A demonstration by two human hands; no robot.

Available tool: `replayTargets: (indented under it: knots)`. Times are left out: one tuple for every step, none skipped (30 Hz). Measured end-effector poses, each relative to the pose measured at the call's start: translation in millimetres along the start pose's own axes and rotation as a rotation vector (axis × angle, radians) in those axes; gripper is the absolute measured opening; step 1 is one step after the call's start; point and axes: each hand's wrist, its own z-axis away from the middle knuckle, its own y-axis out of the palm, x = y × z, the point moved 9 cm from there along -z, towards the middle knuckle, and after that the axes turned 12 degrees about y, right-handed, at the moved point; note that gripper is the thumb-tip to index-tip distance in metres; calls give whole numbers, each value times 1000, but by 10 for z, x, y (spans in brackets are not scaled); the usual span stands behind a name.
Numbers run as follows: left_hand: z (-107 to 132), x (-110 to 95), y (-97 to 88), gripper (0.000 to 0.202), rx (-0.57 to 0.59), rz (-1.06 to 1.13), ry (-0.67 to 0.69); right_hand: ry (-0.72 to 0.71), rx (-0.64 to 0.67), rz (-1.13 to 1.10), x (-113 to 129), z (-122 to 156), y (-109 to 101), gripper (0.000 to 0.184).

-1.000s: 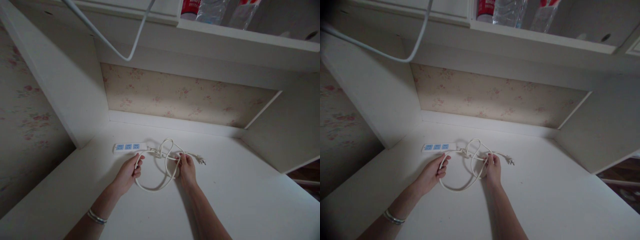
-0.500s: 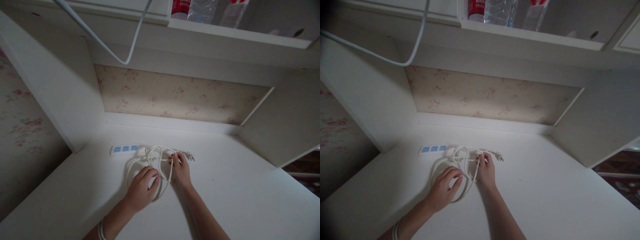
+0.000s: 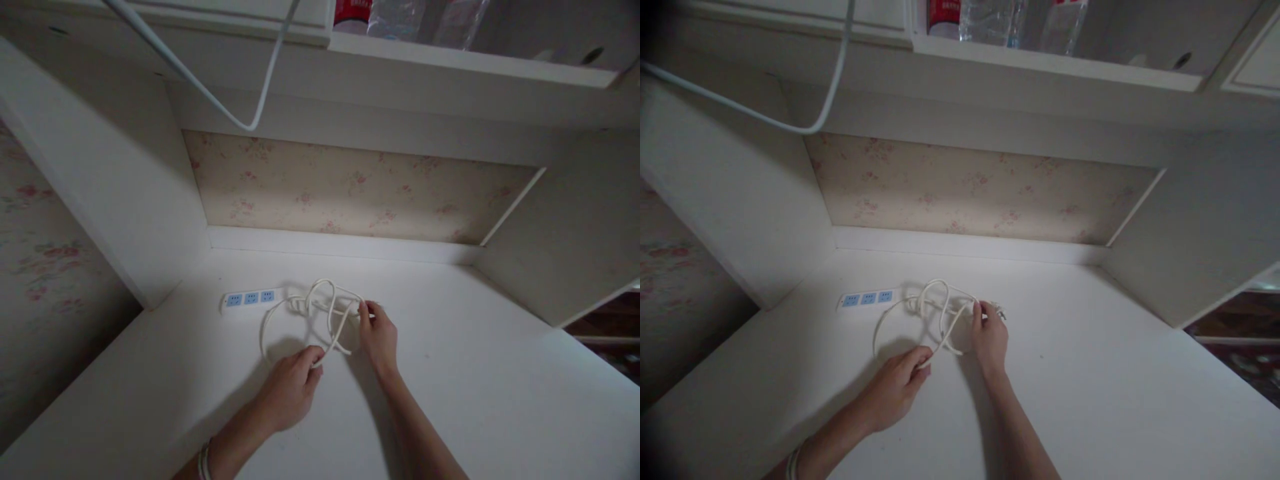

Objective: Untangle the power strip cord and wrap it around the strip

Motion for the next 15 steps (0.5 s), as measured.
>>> replayTargets:
  knots:
    - [-4, 17, -71, 15, -44, 13, -24, 16, -34, 22, -31, -36, -55, 44]
    - [-7, 34, -146, 14, -94, 25, -42, 47, -54, 28, -75, -71, -95, 45]
    - [-8, 53, -219, 12, -147, 37, -58, 86, -63, 21, -126, -103, -123, 45]
    - [-7, 76, -288, 12, -200, 49, -73, 127, -63, 3, -180, -129, -138, 44]
    - [-6, 102, -350, 13, -252, 66, -87, 165, -58, -21, -232, -150, -144, 43]
    - [-5, 128, -405, 15, -300, 90, -98, 198, -45, -44, -278, -167, -139, 42]
    - [-5, 152, -452, 18, -344, 118, -106, 225, -31, -62, -316, -180, -132, 42]
    - [-7, 173, -495, 21, -385, 148, -111, 244, -22, -70, -346, -190, -129, 41]
    - [-7, 192, -539, 22, -427, 174, -114, 255, -15, -69, -367, -198, -130, 41]
    - [-2, 209, -586, 23, -473, 198, -119, 258, -12, -62, -381, -204, -136, 41]
    - [11, 229, -634, 24, -524, 227, -128, 257, -13, -54, -390, -210, -145, 41]
    - [30, 255, -677, 25, -577, 269, -142, 250, -16, -46, -397, -216, -157, 40]
    - [53, 287, -708, 26, -628, 330, -160, 241, -18, -39, -403, -223, -165, 40]
    - [76, 326, -720, 28, -669, 409, -184, 233, -17, -32, -412, -229, -165, 40]
    - [94, 370, -707, 29, -695, 505, -216, 228, -16, -26, -425, -235, -160, 39]
